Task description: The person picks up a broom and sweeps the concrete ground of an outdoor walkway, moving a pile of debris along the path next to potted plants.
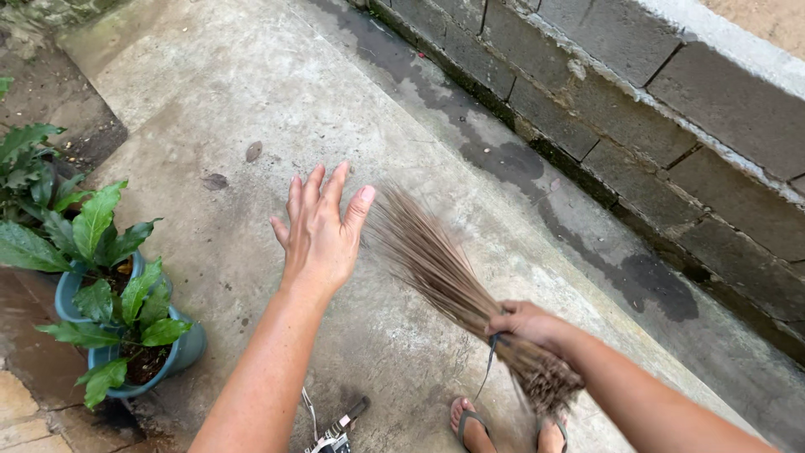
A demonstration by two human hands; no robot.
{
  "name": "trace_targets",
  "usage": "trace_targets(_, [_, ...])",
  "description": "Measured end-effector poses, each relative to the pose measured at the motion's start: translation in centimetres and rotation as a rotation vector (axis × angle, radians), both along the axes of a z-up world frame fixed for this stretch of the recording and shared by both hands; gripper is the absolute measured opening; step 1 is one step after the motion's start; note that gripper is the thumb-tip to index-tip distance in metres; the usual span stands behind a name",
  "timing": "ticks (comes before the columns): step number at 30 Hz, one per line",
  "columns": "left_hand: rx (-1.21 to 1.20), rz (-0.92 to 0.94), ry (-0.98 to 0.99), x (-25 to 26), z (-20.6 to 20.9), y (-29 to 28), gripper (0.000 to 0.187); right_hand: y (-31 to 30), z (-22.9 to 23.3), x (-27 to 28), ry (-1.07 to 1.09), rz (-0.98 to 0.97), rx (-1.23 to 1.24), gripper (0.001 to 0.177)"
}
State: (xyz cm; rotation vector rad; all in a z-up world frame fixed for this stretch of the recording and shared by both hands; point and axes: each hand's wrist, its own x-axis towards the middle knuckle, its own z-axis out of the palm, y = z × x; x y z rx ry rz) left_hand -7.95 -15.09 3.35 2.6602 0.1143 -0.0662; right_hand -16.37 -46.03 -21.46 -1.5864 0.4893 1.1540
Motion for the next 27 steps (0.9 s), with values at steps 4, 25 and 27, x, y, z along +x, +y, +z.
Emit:
trace_targets(4, [-0.064,0.016,-0.057,-0.3,-0.2,0.9,0.079,-4.2,5.0,3.8,-0.414,0.274,-0.146,0.061])
trace_targets(25, [-0.156,0.342,-0.028,8.6,2.6,-1.0,0.084,-4.6,3.3,19.0,-0.144,0.076,-0.290,0.061])
trace_targets(27, [-0.135,0.307,-0.020,10.0,2.0,-1.7,0.084,-2.1,2.3,19.0,-0.142,0.261,-0.372,0.063])
